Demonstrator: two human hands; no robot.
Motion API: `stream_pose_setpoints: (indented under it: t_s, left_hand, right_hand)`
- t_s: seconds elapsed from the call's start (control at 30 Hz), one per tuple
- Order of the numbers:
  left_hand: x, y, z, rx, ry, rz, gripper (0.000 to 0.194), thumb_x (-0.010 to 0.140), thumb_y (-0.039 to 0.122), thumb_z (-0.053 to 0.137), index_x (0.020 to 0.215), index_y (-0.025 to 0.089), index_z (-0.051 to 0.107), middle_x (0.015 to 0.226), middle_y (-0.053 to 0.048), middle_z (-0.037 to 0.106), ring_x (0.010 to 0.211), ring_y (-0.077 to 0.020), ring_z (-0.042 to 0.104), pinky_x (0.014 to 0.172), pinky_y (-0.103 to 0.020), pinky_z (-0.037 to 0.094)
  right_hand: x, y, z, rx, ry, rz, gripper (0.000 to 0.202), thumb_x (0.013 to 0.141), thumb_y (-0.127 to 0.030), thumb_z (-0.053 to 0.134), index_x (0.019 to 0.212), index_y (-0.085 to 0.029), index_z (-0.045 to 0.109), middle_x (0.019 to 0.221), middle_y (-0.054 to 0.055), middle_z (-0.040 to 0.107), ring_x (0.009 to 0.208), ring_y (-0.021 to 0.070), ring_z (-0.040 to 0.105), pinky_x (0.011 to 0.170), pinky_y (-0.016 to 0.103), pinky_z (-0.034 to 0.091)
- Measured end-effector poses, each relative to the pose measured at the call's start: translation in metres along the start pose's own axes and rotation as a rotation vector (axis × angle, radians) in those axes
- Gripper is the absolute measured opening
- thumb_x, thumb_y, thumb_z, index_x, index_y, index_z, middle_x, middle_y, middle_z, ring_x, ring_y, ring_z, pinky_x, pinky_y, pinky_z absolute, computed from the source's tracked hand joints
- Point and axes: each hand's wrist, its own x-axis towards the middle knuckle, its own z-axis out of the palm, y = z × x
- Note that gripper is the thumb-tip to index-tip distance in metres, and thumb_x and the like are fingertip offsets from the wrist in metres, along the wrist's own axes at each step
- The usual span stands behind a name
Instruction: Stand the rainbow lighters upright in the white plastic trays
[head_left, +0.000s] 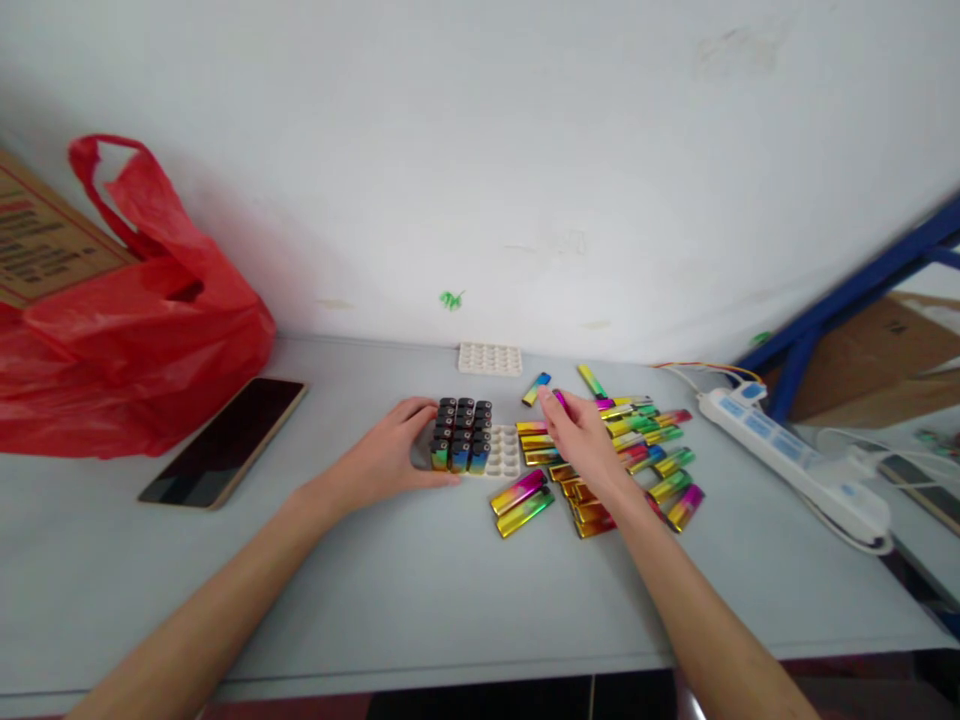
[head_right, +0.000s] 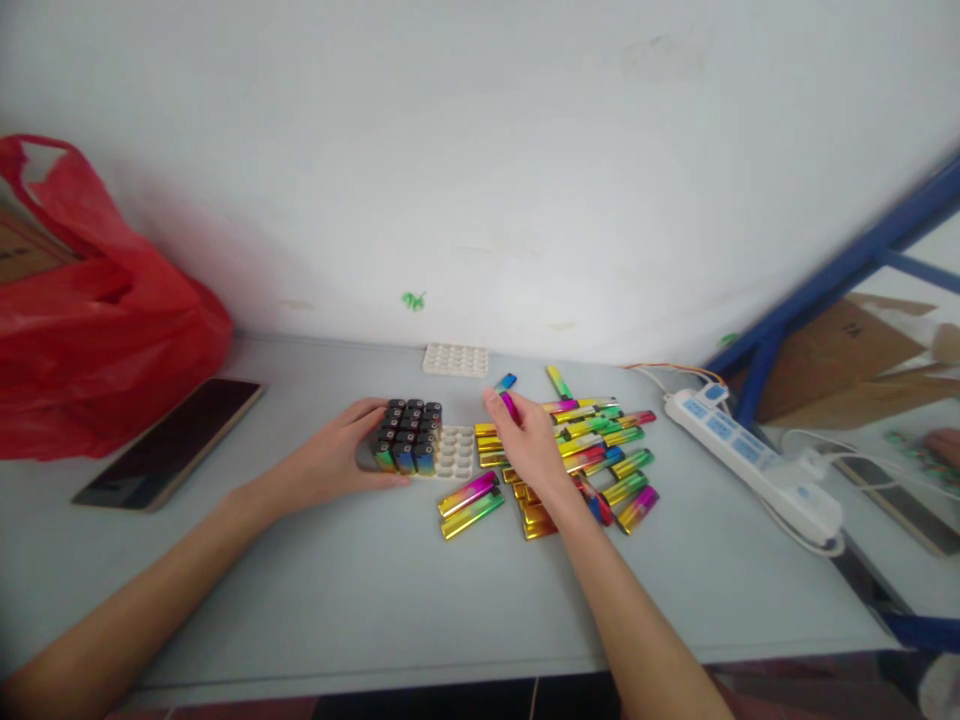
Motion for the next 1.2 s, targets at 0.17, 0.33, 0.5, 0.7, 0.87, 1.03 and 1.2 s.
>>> stream_pose_setpoints:
  t_s: [0.17,0.33,0.5,0.7,0.87,1.03,1.2]
  left_hand:
    - [0.0,0.0,-0.009,0.012,-0.058,0.002,0.083,0.071,0.069,0.091,0.132,0.017,0.07,0.149,-0.02,0.066,0.136,-0.0425,0.065,0.123,-0.059,0.051]
    - [0.001,-0.002,-0.014,0.007,-0.066,-0.002,0.079,0.067,0.066,0.094,0.128,0.019,0.073,0.148,-0.018,0.068,0.134,-0.0424,0.067,0.122,-0.059,0.052]
    - [0.002,-0.004,-0.014,-0.002,-0.066,-0.007,0.078,0.065,0.067,0.094,0.124,0.02,0.075,0.146,-0.017,0.069,0.132,-0.0418,0.068,0.121,-0.056,0.054]
    - [0.002,-0.002,-0.016,-0.017,-0.087,-0.004,0.079,0.064,0.067,0.095,0.125,0.021,0.076,0.143,-0.017,0.07,0.133,-0.0433,0.068,0.121,-0.058,0.053]
    - [0.0,0.002,-0.02,-0.018,-0.109,0.02,0.076,0.07,0.063,0.094,0.128,0.019,0.075,0.146,-0.016,0.068,0.135,-0.0415,0.066,0.123,-0.055,0.052]
    - [-0.001,0.0,-0.019,-0.045,-0.1,0.04,0.076,0.069,0.06,0.096,0.129,0.019,0.075,0.146,-0.015,0.068,0.135,-0.0396,0.067,0.122,-0.052,0.053]
    - [-0.002,-0.003,-0.017,-0.056,-0.101,0.035,0.081,0.068,0.063,0.096,0.133,0.021,0.073,0.147,-0.015,0.067,0.135,-0.0384,0.066,0.123,-0.052,0.052]
  right_hand:
    - [-0.003,-0.006,0.002,-0.133,0.014,-0.025,0.045,0.094,-0.051,0.054,0.059,-0.025,0.041,0.055,-0.004,0.039,0.057,0.0137,0.038,0.057,0.03,0.027]
    - [-0.004,-0.011,0.004,-0.172,0.041,-0.085,0.04,0.093,-0.047,0.052,0.061,-0.026,0.041,0.054,-0.004,0.043,0.055,0.0136,0.038,0.056,0.03,0.026]
    - [-0.005,-0.01,0.006,-0.186,0.042,-0.105,0.049,0.097,-0.055,0.053,0.06,-0.026,0.038,0.053,-0.005,0.043,0.054,0.0131,0.036,0.057,0.03,0.026]
    - [-0.006,-0.011,0.008,-0.23,0.073,-0.107,0.04,0.097,-0.045,0.051,0.064,-0.027,0.039,0.055,-0.004,0.046,0.055,0.015,0.041,0.058,0.031,0.027]
    - [-0.008,-0.013,0.008,-0.206,0.019,-0.126,0.038,0.108,-0.052,0.049,0.08,-0.027,0.049,0.065,-0.003,0.057,0.062,0.0186,0.053,0.063,0.031,0.037]
    - [-0.012,-0.018,0.009,-0.243,-0.091,-0.289,0.04,0.113,-0.047,0.047,0.081,-0.025,0.054,0.094,0.006,0.068,0.09,0.0221,0.066,0.082,0.033,0.05]
    - [-0.016,-0.019,0.012,-0.276,-0.097,-0.265,0.042,0.114,-0.048,0.048,0.079,-0.025,0.053,0.072,0.001,0.064,0.067,0.02,0.061,0.066,0.031,0.043]
